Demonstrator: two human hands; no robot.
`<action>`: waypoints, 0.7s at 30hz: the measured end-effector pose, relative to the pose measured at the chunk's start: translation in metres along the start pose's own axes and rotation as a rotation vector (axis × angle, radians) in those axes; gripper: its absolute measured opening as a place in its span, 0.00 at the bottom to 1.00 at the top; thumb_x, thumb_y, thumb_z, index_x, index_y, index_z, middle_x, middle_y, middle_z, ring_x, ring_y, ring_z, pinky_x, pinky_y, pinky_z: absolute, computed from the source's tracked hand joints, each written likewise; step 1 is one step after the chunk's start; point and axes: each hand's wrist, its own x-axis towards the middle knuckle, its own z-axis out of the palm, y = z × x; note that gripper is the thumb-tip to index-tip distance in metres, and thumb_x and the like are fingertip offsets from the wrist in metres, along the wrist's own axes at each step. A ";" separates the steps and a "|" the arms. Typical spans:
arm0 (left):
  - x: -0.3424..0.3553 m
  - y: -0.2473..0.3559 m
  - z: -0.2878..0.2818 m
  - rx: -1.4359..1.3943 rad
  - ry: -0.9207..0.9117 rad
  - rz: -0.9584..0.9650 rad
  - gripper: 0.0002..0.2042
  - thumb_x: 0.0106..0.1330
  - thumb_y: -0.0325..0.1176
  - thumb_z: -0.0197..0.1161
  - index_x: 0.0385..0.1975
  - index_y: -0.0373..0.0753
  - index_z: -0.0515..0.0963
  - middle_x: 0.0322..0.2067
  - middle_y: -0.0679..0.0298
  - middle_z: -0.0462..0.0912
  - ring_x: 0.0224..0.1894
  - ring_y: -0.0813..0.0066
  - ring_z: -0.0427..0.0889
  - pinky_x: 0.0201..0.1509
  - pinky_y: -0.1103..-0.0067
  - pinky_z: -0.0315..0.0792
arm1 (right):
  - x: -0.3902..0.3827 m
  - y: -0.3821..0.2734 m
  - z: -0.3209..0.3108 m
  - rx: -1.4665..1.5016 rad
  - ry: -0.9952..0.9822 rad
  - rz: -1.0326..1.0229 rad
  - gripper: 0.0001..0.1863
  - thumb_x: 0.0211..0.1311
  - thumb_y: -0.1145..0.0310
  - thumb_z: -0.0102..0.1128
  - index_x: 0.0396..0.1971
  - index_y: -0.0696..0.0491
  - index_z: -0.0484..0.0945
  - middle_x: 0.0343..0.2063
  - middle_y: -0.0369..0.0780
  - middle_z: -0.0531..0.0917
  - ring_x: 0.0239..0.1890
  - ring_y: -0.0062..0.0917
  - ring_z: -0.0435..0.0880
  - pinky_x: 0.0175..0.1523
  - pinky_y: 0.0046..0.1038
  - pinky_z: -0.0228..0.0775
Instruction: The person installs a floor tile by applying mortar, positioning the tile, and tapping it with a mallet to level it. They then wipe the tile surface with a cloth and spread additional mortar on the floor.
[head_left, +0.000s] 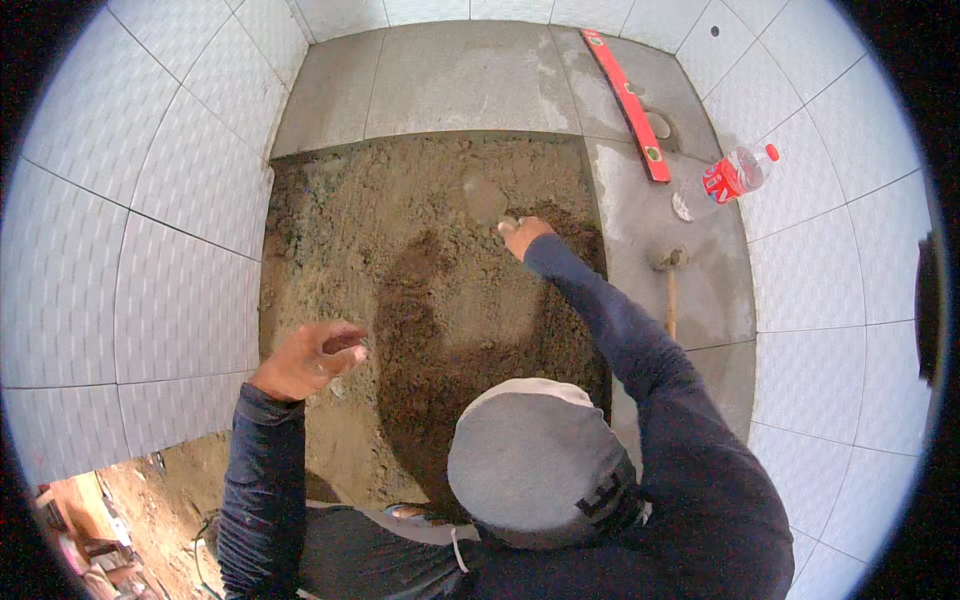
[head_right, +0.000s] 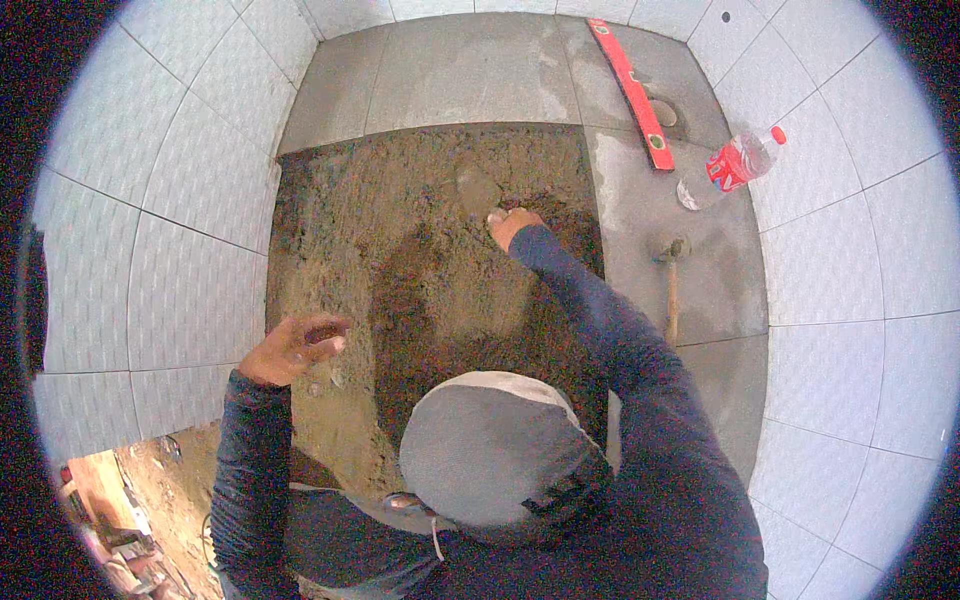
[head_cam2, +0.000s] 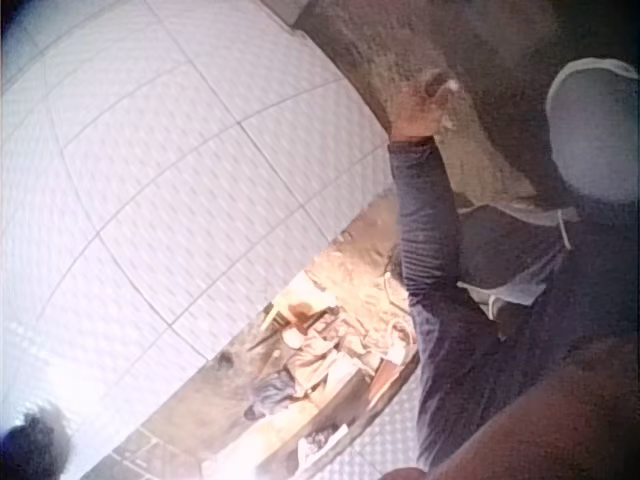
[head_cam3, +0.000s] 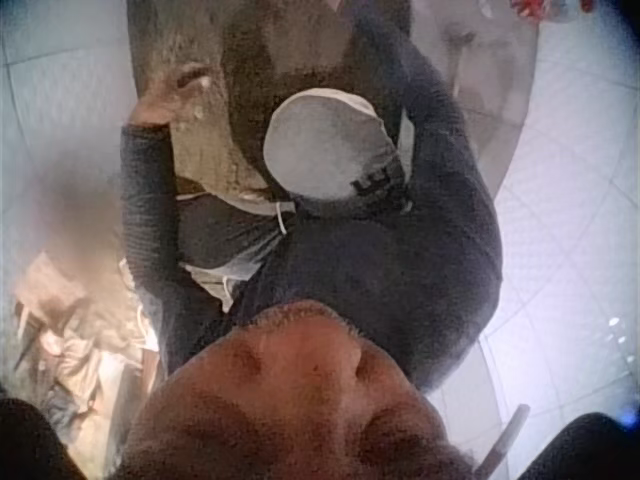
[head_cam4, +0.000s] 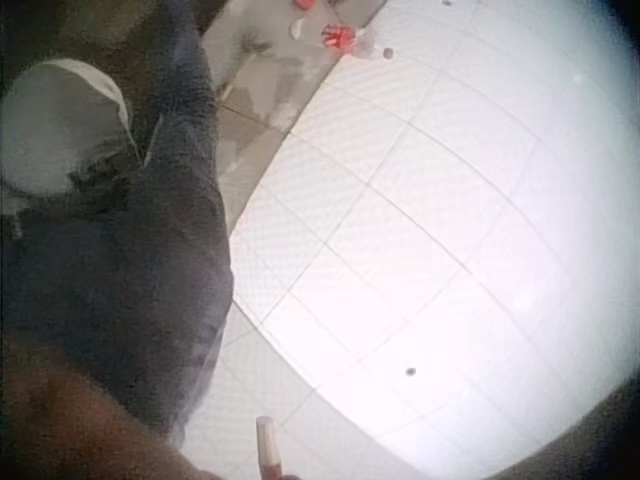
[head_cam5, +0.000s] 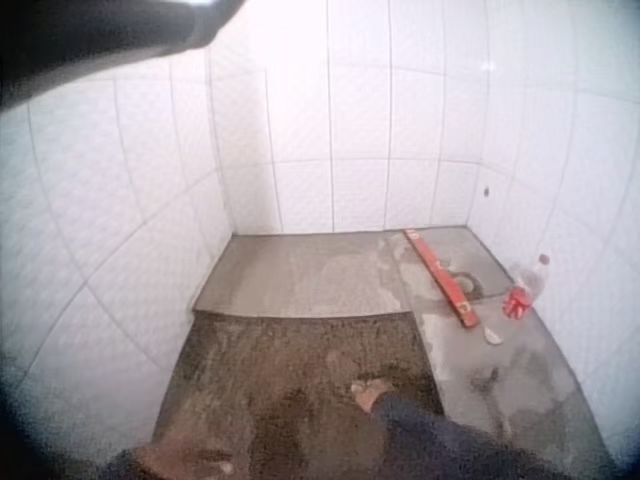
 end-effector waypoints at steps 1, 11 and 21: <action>-0.001 -0.003 -0.001 -0.018 0.008 -0.007 0.21 0.68 0.38 0.63 0.54 0.29 0.74 0.47 0.54 0.82 0.50 0.68 0.80 0.53 0.72 0.73 | -0.008 -0.001 0.002 -0.260 0.066 -0.101 0.31 0.66 0.45 0.50 0.54 0.58 0.75 0.45 0.53 0.82 0.46 0.43 0.82 0.50 0.45 0.73; -0.035 0.011 -0.006 -0.094 0.122 -0.060 0.23 0.67 0.39 0.64 0.56 0.28 0.73 0.45 0.53 0.82 0.46 0.73 0.78 0.48 0.75 0.74 | 0.060 0.019 -0.019 0.516 0.142 0.268 0.32 0.68 0.47 0.50 0.62 0.55 0.67 0.50 0.49 0.80 0.47 0.44 0.82 0.52 0.44 0.74; -0.024 -0.027 0.004 -0.096 0.083 -0.019 0.23 0.68 0.40 0.64 0.56 0.28 0.73 0.46 0.57 0.82 0.41 0.74 0.78 0.44 0.75 0.75 | 0.044 -0.093 0.076 -0.035 -0.098 -0.118 0.31 0.67 0.48 0.51 0.57 0.59 0.72 0.48 0.53 0.81 0.52 0.45 0.81 0.57 0.46 0.72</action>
